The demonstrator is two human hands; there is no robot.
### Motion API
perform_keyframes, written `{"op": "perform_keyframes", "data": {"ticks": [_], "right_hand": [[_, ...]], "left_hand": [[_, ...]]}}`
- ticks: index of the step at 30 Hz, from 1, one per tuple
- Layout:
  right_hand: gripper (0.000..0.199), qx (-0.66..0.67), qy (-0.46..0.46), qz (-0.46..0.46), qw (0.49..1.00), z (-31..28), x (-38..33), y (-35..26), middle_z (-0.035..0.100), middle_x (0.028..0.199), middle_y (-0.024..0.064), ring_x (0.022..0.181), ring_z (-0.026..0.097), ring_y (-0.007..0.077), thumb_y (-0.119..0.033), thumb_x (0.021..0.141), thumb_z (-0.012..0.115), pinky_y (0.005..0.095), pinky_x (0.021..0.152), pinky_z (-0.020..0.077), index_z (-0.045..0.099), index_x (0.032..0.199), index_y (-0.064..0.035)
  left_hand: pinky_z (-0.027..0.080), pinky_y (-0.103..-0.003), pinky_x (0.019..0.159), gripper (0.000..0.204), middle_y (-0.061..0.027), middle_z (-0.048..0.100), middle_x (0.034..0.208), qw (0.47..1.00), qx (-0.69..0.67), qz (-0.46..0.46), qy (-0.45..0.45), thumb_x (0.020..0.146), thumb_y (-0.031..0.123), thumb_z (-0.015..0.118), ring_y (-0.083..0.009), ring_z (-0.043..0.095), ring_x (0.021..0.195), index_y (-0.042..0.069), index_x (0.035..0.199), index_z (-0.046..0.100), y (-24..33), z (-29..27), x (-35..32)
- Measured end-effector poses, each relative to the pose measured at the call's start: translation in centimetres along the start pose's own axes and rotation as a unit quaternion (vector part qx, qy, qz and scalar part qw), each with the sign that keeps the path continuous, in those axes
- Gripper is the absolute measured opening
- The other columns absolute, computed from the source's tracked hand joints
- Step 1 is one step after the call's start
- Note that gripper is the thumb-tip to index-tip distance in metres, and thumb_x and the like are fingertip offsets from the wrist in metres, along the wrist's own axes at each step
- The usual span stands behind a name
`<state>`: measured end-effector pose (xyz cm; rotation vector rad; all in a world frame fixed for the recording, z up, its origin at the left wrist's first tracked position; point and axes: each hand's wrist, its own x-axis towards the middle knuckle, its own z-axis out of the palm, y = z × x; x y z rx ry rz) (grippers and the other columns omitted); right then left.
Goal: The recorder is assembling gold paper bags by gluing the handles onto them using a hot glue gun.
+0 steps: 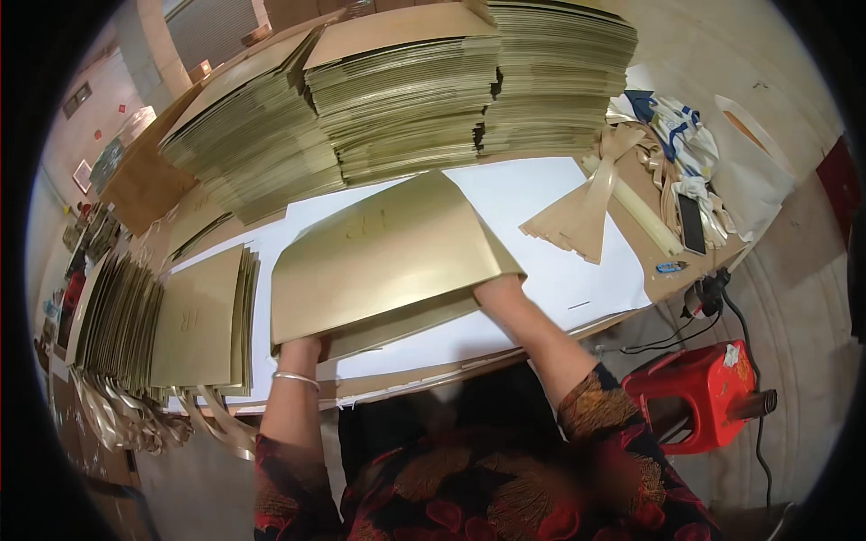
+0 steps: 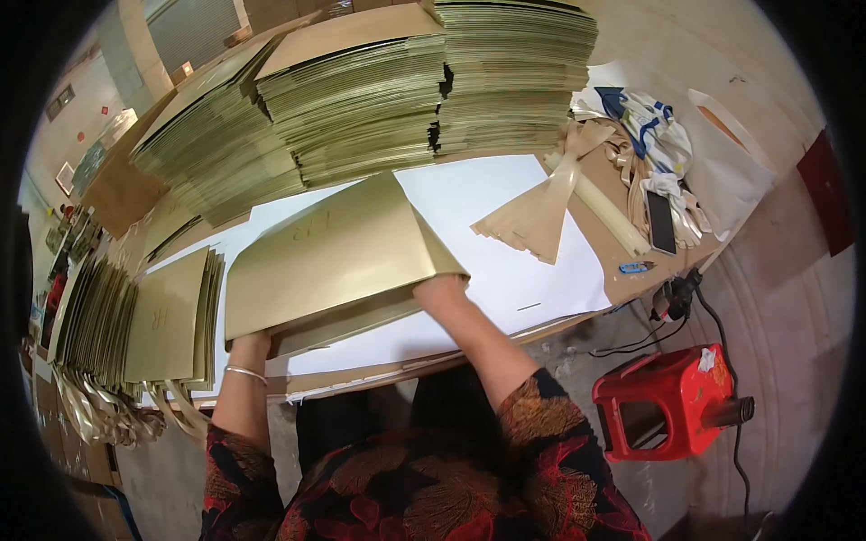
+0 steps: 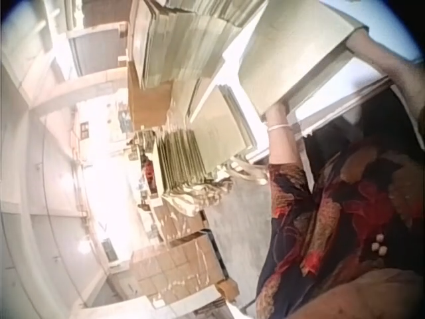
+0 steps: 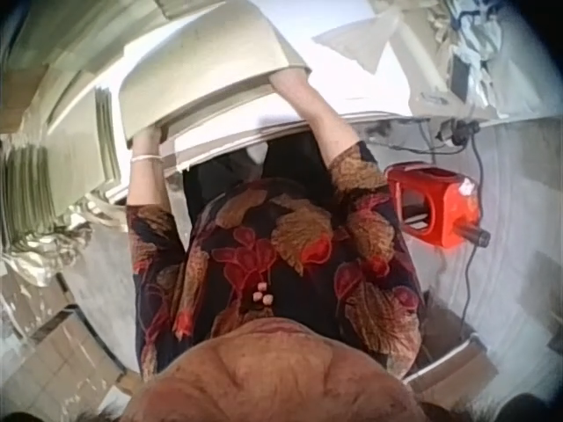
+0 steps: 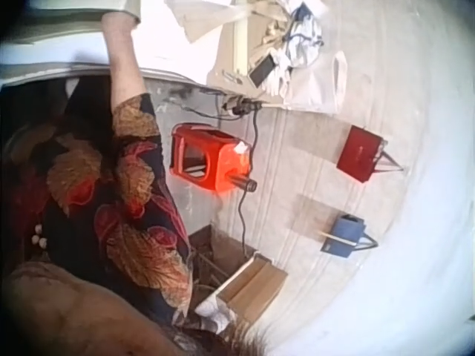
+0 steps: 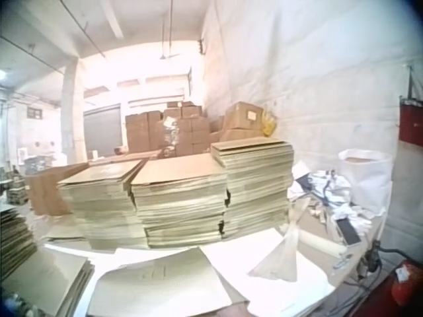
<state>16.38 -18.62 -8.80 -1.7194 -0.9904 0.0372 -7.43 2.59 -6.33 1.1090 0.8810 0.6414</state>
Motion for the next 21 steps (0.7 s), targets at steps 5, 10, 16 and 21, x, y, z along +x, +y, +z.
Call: {"op": "perform_keyframes", "data": {"ticks": [5, 10, 16, 21], "right_hand": [[0.031, -0.168, -0.266, -0.009, 0.949, -2.8, 3.6, -7.4, 0.064, 0.101, 0.0269, 0.097, 0.06, 0.0435, -0.015, 0.088, 0.05, 0.0459, 0.087, 0.0481, 0.062, 0.114, -0.0014], [0.023, -0.248, -0.242, 0.044, 0.937, -11.6, 1.3, -6.1, 0.067, 0.095, 0.0212, 0.094, 0.063, 0.0371, -0.009, 0.082, 0.055, 0.0436, 0.085, 0.0498, 0.07, 0.1, -0.0077], [0.02, -0.298, -0.05, 0.069, 0.951, -18.1, 3.5, 6.1, 0.064, 0.108, 0.0196, 0.104, 0.06, 0.0366, -0.01, 0.087, 0.057, 0.041, 0.086, 0.0494, 0.066, 0.104, -0.0037], [0.019, -0.37, -0.074, 0.004, 0.926, -18.2, 3.0, 6.5, 0.065, 0.095, 0.0145, 0.096, 0.06, 0.0342, -0.008, 0.085, 0.059, 0.0419, 0.083, 0.0489, 0.067, 0.102, -0.0058]], "left_hand": [[0.047, -0.042, 0.091, 0.05, -0.0118, 0.058, 0.123, 0.938, 0.288, 0.135, 0.135, 0.091, 0.038, 0.059, -0.0293, 0.057, 0.108, 0.005, 0.128, 0.052, 0.1, 2.8, -1.2], [0.042, -0.047, 0.099, 0.059, -0.0208, 0.055, 0.127, 0.776, 0.607, 0.159, -0.062, 0.085, 0.039, 0.06, -0.0367, 0.053, 0.116, 0.003, 0.131, 0.05, 2.4, 5.1, -6.6], [0.043, -0.048, 0.096, 0.062, -0.0214, 0.056, 0.121, 0.619, 0.72, 0.298, -0.101, 0.083, 0.041, 0.061, -0.0375, 0.055, 0.113, 0.003, 0.131, 0.049, 1.2, 5.5, -8.4], [0.044, -0.045, 0.095, 0.06, -0.0229, 0.056, 0.116, 0.635, 0.736, 0.196, -0.132, 0.081, 0.039, 0.065, -0.0363, 0.054, 0.112, 0.004, 0.128, 0.05, 1.9, 6.2, -8.9]]}}
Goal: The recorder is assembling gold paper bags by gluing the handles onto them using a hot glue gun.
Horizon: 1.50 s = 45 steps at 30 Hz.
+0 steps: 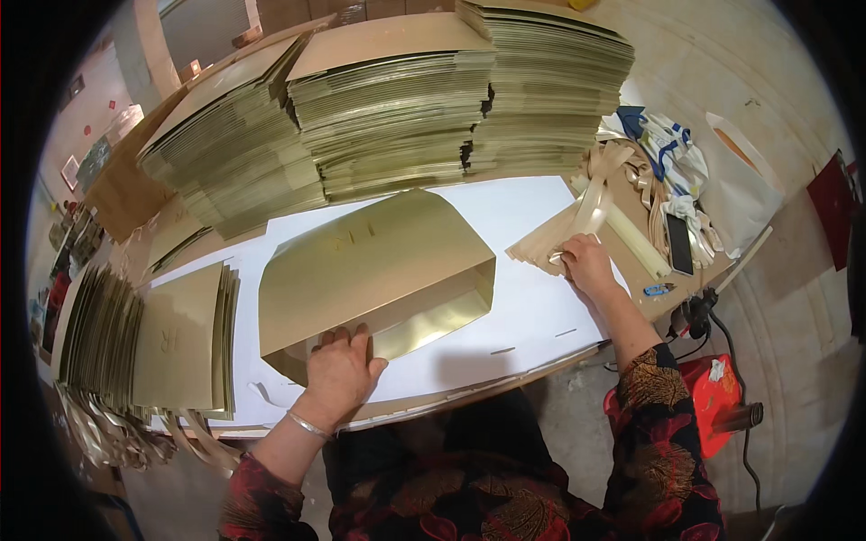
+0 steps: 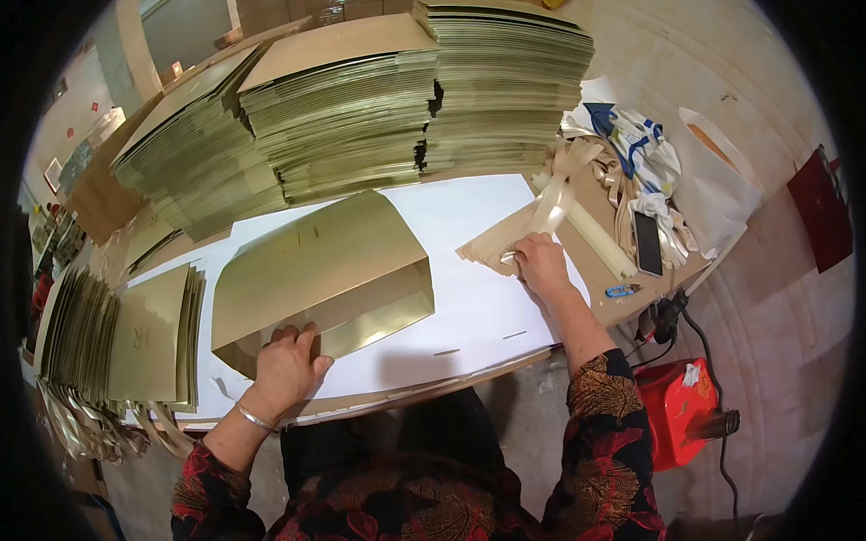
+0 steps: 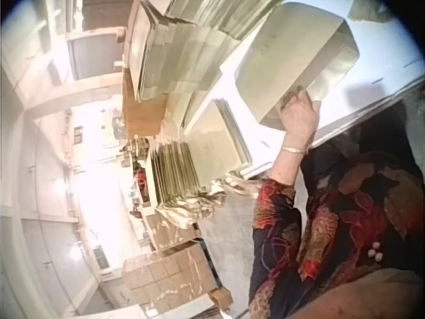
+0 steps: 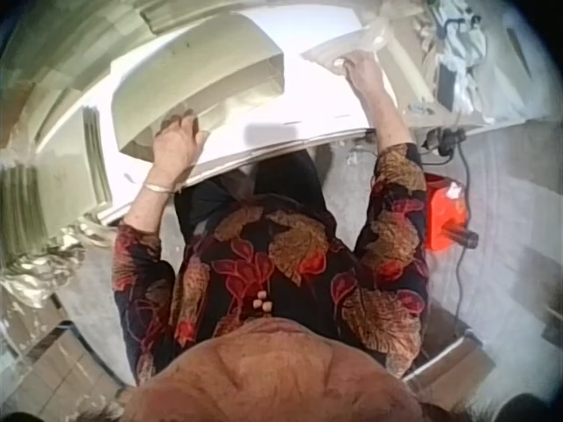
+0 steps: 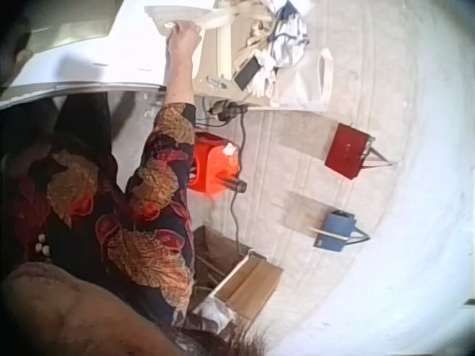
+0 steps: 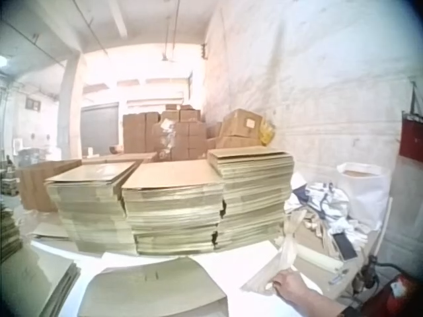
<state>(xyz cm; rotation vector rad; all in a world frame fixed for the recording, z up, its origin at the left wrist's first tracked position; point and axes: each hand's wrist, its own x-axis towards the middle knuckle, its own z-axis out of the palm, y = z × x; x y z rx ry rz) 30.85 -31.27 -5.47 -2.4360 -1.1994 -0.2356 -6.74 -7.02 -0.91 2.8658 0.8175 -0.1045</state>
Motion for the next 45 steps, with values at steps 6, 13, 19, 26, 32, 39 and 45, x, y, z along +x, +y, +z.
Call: {"op": "perform_keyframes", "data": {"ticks": [6, 13, 19, 26, 32, 39, 45], "right_hand": [[0.012, 0.072, 0.139, -0.013, 0.988, -2.3, -1.9, -6.4, 0.063, 0.078, 0.013, 0.082, 0.063, 0.0273, -0.009, 0.088, 0.061, 0.0369, 0.069, 0.05, 0.065, 0.097, -0.0031], [0.01, 0.584, -0.152, 0.211, 0.769, -1.2, -7.4, -19.6, 0.059, 0.069, 0.0052, 0.047, 0.054, 0.0122, -0.01, 0.091, 0.056, 0.0272, 0.041, 0.0465, 0.06, 0.091, 0.0], [0.019, 0.631, -0.24, 0.215, 0.705, 2.6, -9.1, -27.9, 0.058, 0.076, 0.007, 0.06, 0.06, 0.0157, -0.017, 0.09, 0.059, 0.031, 0.04, 0.0516, 0.057, 0.095, 0.0012], [0.024, 0.639, -0.212, 0.288, 0.681, 3.9, -9.7, -29.8, 0.06, 0.089, 0.0154, 0.064, 0.062, 0.0215, -0.018, 0.093, 0.054, 0.0358, 0.038, 0.0527, 0.051, 0.105, 0.0024], [0.025, 0.651, -0.198, 0.268, 0.682, 4.3, -10.1, -30.0, 0.06, 0.09, 0.0168, 0.065, 0.063, 0.0221, -0.018, 0.093, 0.053, 0.0348, 0.038, 0.0529, 0.049, 0.106, 0.0034], [0.027, 0.667, -0.165, 0.269, 0.675, 4.7, -10.3, -29.9, 0.061, 0.09, 0.0177, 0.065, 0.063, 0.0222, -0.017, 0.093, 0.052, 0.0337, 0.038, 0.053, 0.049, 0.107, 0.0049], [0.024, 0.663, -0.182, 0.273, 0.673, 4.5, -10.1, -30.1, 0.061, 0.09, 0.015, 0.069, 0.063, 0.0214, -0.018, 0.09, 0.054, 0.033, 0.04, 0.0547, 0.053, 0.101, 0.0031]], "left_hand": [[0.048, -0.045, 0.089, 0.065, -0.0223, 0.058, 0.114, 0.983, 0.025, 0.126, 0.132, 0.077, 0.035, 0.072, -0.0416, 0.058, 0.103, 0.0, 0.126, 0.048, -2.3, 2.0, 1.6], [0.047, -0.037, 0.091, 0.064, -0.0223, 0.066, 0.106, 0.955, -0.264, -0.044, -0.131, 0.076, 0.034, 0.073, -0.0295, 0.063, 0.099, -0.005, 0.123, 0.055, -2.0, -0.6, 5.2], [0.049, -0.033, 0.083, 0.055, -0.0187, 0.066, 0.102, 0.925, -0.347, -0.082, -0.132, 0.075, 0.018, 0.071, -0.0255, 0.062, 0.094, -0.009, 0.121, 0.057, -2.8, -1.2, 4.9], [0.048, -0.03, 0.073, 0.025, -0.0094, 0.065, 0.09, 0.804, -0.556, -0.092, -0.19, 0.079, 0.009, 0.067, -0.0178, 0.06, 0.079, -0.002, 0.101, 0.064, -1.7, -2.8, 3.7], [0.048, -0.029, 0.074, 0.021, -0.0073, 0.065, 0.089, 0.8, -0.56, -0.086, -0.196, 0.08, 0.008, 0.066, -0.016, 0.06, 0.079, 0.0, 0.099, 0.064, -2.1, -2.4, 3.6], [0.046, -0.029, 0.082, 0.026, -0.0072, 0.066, 0.096, 0.784, -0.587, -0.076, -0.187, 0.08, 0.009, 0.066, -0.0164, 0.059, 0.087, -0.001, 0.104, 0.064, -2.5, -2.0, 3.4], [0.047, -0.031, 0.082, 0.031, -0.0084, 0.066, 0.098, 0.808, -0.562, -0.111, -0.139, 0.081, 0.011, 0.067, -0.0179, 0.061, 0.09, -0.003, 0.109, 0.062, -1.2, -2.9, 2.6]]}}
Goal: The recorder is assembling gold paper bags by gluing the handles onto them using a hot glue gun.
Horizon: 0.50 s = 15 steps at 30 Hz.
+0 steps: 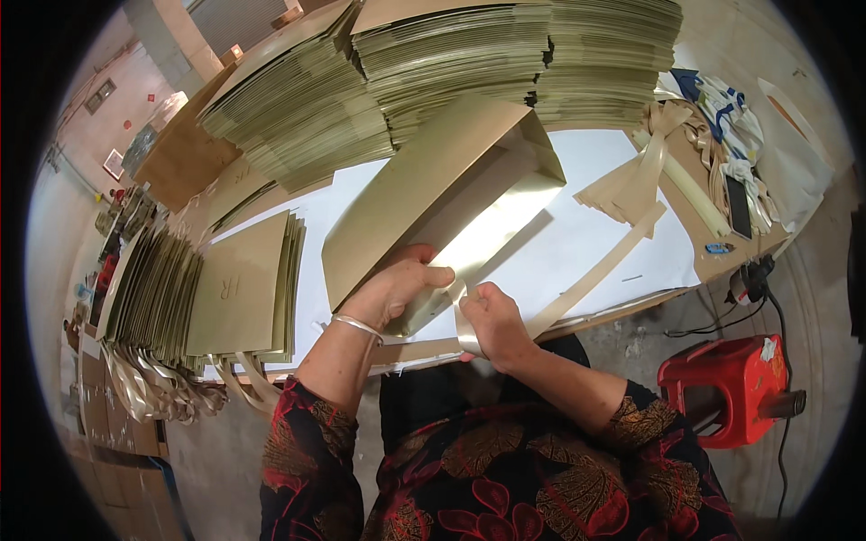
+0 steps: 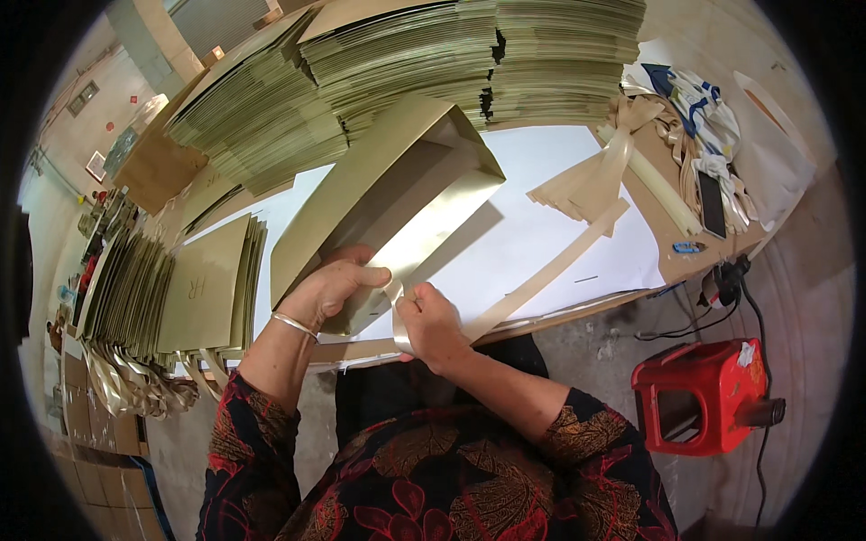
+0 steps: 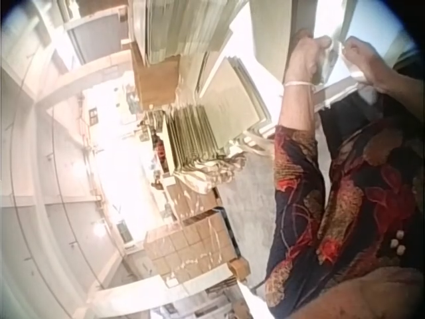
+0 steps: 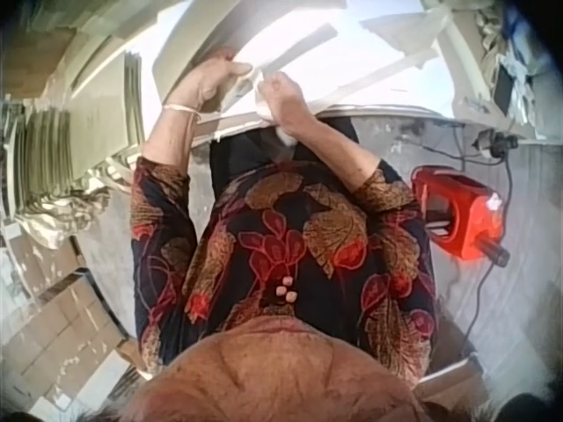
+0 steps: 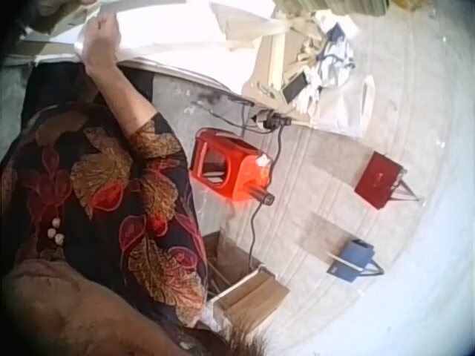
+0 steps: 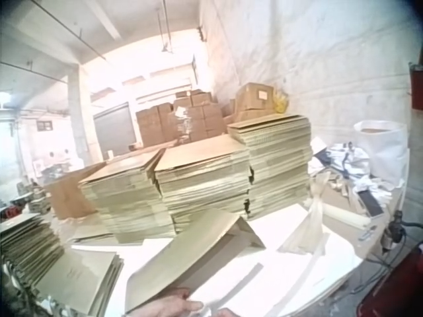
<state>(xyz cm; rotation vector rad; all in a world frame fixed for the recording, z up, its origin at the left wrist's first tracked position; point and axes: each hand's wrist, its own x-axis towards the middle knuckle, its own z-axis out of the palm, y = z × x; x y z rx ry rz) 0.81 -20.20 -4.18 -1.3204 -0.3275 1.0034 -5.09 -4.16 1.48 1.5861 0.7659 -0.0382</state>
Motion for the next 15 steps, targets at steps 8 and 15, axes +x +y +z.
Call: {"op": "perform_keyframes", "data": {"ticks": [8, 15], "right_hand": [[0.026, 0.002, 0.018, 0.014, 1.0, 0.1, 0.2, 0.4, 0.06, 0.091, 0.0162, 0.067, 0.064, 0.0227, -0.017, 0.09, 0.054, 0.0339, 0.039, 0.0549, 0.052, 0.105, 0.0033], [0.026, 0.026, -0.013, 0.005, 1.0, 0.2, 0.5, -0.1, 0.061, 0.089, 0.0146, 0.066, 0.064, 0.0213, -0.019, 0.089, 0.055, 0.0338, 0.04, 0.0553, 0.052, 0.104, 0.0028]], "left_hand": [[0.047, -0.031, 0.081, 0.026, -0.0092, 0.064, 0.095, 0.999, -0.033, -0.014, -0.04, 0.083, 0.014, 0.066, -0.0184, 0.06, 0.087, -0.002, 0.103, 0.063, -0.9, -0.5, 1.2], [0.047, -0.033, 0.081, 0.026, -0.011, 0.063, 0.097, 0.999, 0.032, -0.009, -0.017, 0.083, 0.014, 0.066, -0.0204, 0.059, 0.089, -0.002, 0.103, 0.06, -0.3, 0.1, 0.8]]}}
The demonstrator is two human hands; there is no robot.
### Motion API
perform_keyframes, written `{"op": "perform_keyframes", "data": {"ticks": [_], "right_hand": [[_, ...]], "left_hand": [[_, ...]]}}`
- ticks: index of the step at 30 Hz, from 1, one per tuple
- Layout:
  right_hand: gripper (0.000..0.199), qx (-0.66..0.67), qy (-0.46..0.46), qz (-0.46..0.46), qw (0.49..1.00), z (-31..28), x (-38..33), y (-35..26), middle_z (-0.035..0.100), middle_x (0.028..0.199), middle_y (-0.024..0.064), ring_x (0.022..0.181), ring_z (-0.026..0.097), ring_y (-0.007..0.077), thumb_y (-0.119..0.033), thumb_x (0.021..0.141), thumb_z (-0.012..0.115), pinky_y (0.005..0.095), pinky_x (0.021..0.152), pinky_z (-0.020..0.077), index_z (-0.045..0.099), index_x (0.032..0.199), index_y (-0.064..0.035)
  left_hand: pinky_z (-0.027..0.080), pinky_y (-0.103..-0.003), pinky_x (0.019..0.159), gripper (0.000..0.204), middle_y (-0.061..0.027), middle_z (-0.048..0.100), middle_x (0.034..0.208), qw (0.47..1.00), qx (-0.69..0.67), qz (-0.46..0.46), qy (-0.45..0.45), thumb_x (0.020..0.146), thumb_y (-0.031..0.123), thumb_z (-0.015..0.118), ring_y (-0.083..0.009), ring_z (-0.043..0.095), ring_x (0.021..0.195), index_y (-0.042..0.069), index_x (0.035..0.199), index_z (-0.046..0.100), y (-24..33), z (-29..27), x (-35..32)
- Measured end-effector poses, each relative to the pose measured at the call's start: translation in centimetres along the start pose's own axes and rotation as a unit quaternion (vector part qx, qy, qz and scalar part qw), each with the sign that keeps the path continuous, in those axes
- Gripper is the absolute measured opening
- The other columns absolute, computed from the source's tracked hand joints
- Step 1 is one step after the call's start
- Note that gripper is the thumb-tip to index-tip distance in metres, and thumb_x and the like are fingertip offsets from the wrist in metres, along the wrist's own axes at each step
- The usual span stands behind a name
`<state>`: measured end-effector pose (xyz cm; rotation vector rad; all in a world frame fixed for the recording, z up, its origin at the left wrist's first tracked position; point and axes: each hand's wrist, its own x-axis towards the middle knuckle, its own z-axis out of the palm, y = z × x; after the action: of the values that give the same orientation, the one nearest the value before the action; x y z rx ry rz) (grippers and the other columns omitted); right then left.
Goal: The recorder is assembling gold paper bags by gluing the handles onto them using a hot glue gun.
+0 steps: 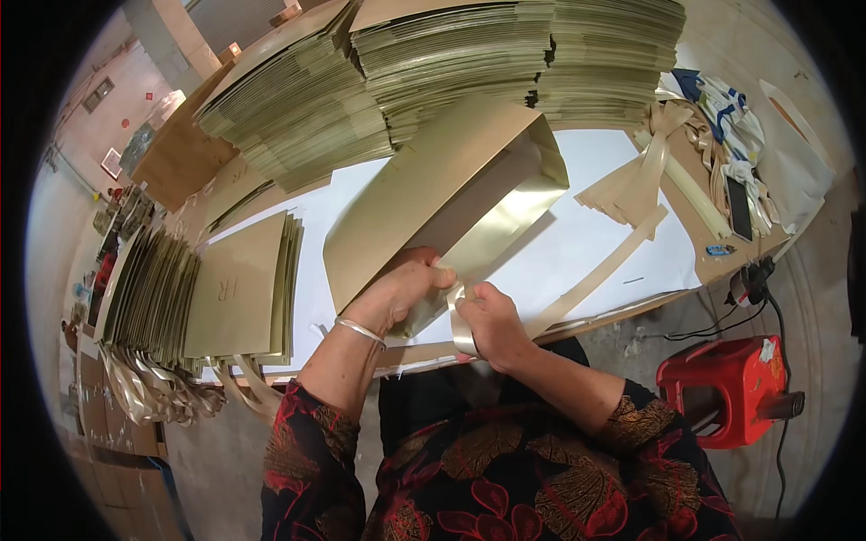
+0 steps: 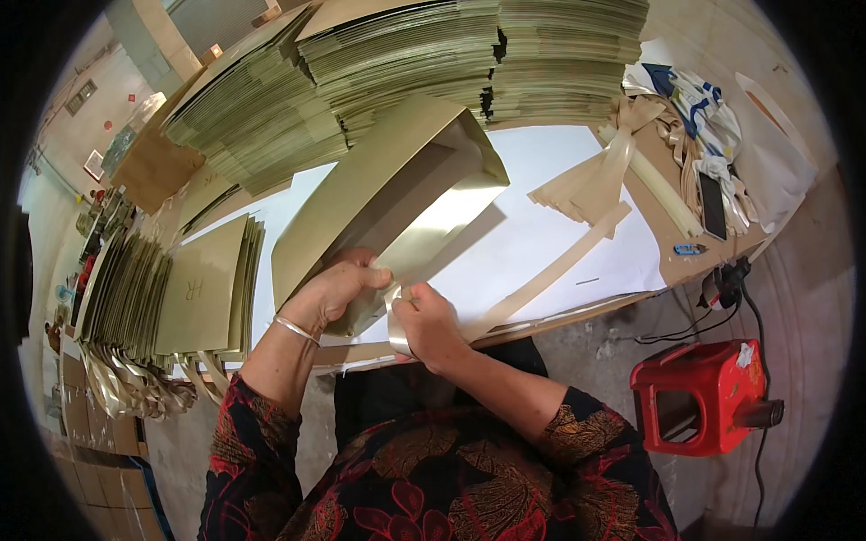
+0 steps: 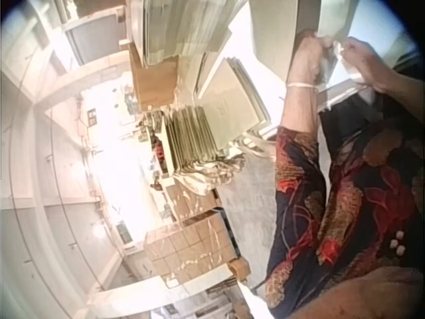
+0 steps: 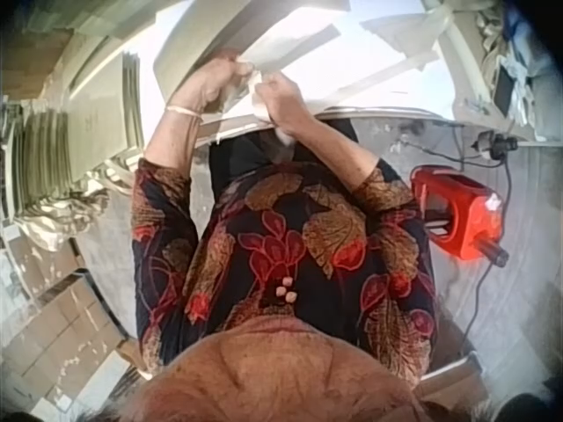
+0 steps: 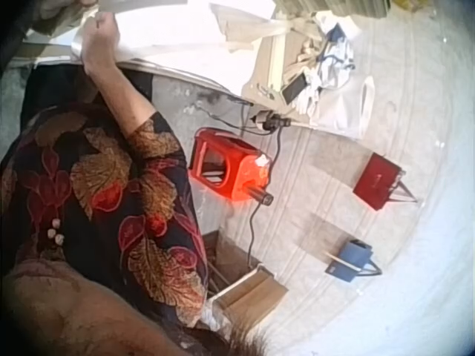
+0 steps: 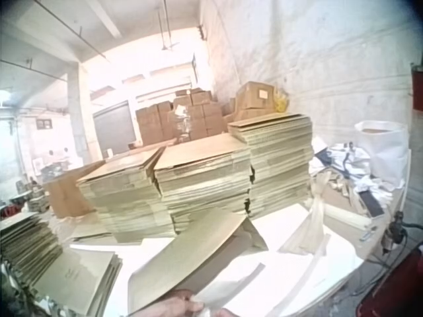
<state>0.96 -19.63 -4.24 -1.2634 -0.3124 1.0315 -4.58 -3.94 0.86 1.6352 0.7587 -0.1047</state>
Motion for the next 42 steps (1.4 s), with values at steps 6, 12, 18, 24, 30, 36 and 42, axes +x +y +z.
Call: {"op": "perform_keyframes", "data": {"ticks": [6, 12, 18, 24, 30, 36, 42], "right_hand": [[0.024, -0.003, -0.002, 0.031, 1.0, 0.3, 0.0, -0.6, 0.061, 0.088, 0.0121, 0.064, 0.062, 0.0185, -0.019, 0.089, 0.056, 0.0338, 0.042, 0.0558, 0.054, 0.101, 0.0008], [0.021, -0.04, -0.014, 0.026, 0.999, 0.3, -0.4, -1.6, 0.06, 0.086, 0.0085, 0.067, 0.061, 0.0158, -0.02, 0.089, 0.058, 0.0324, 0.043, 0.0542, 0.056, 0.097, -0.0003], [0.021, -0.155, -0.055, 0.017, 0.986, -0.8, -1.1, -1.8, 0.062, 0.081, 0.0113, 0.067, 0.064, 0.022, -0.021, 0.088, 0.058, 0.0356, 0.052, 0.0536, 0.058, 0.094, -0.0003], [0.024, -0.656, -0.309, -0.121, 0.678, -4.5, -10.1, -6.5, 0.064, 0.068, 0.0167, 0.068, 0.064, 0.0403, -0.026, 0.09, 0.054, 0.0514, 0.062, 0.0505, 0.06, 0.083, -0.0041], [0.013, -0.64, -0.326, -0.236, 0.655, -11.4, -20.0, -19.2, 0.052, 0.056, 0.0028, 0.052, 0.058, 0.0261, -0.02, 0.091, 0.054, 0.043, 0.066, 0.0532, 0.061, 0.088, -0.0089], [0.043, -0.218, 0.221, -0.538, 0.783, -11.4, -24.6, -15.0, 0.05, 0.064, 0.0074, 0.064, 0.058, 0.0191, -0.041, 0.094, 0.05, 0.037, 0.061, 0.0573, 0.061, 0.07, -0.0078], [0.02, 0.016, -0.064, -0.266, 0.962, -10.3, -11.2, -15.2, 0.056, 0.075, 0.011, 0.064, 0.062, 0.0236, -0.012, 0.094, 0.05, 0.0389, 0.056, 0.0577, 0.045, 0.105, 0.0027]], "left_hand": [[0.047, -0.033, 0.082, 0.034, -0.0131, 0.063, 0.102, 1.0, -0.013, -0.004, 0.024, 0.083, 0.013, 0.065, -0.022, 0.059, 0.092, -0.004, 0.111, 0.059, -0.2, 0.0, -0.2], [0.047, -0.033, 0.081, 0.035, -0.0142, 0.063, 0.101, 0.999, -0.017, -0.002, 0.042, 0.083, 0.011, 0.065, -0.0224, 0.059, 0.092, -0.005, 0.112, 0.059, -0.4, -0.2, -0.1], [0.047, -0.033, 0.072, 0.033, -0.0133, 0.064, 0.094, 0.997, 0.015, -0.003, 0.078, 0.08, 0.012, 0.068, -0.022, 0.058, 0.082, -0.001, 0.109, 0.061, 0.5, 0.0, -0.2], [0.049, -0.034, 0.066, 0.02, -0.0091, 0.064, 0.075, 0.965, 0.188, 0.018, 0.182, 0.071, 0.012, 0.063, -0.0199, 0.062, 0.071, 0.003, 0.089, 0.065, -4.3, -3.7, 2.9], [0.05, -0.034, 0.067, 0.019, -0.011, 0.065, 0.075, 0.942, 0.23, 0.043, 0.242, 0.069, 0.014, 0.065, -0.0224, 0.063, 0.07, 0.003, 0.085, 0.066, -6.2, -5.1, 3.3], [0.05, -0.034, 0.069, 0.025, -0.0132, 0.066, 0.077, 0.934, 0.298, -0.019, 0.195, 0.068, 0.017, 0.068, -0.0231, 0.064, 0.075, 0.002, 0.087, 0.066, -3.5, -4.9, 2.7], [0.049, -0.04, 0.08, 0.03, -0.021, 0.066, 0.08, 0.867, 0.437, 0.096, 0.221, 0.076, 0.019, 0.063, -0.0333, 0.065, 0.087, -0.002, 0.098, 0.064, -4.0, -3.5, 4.0]]}}
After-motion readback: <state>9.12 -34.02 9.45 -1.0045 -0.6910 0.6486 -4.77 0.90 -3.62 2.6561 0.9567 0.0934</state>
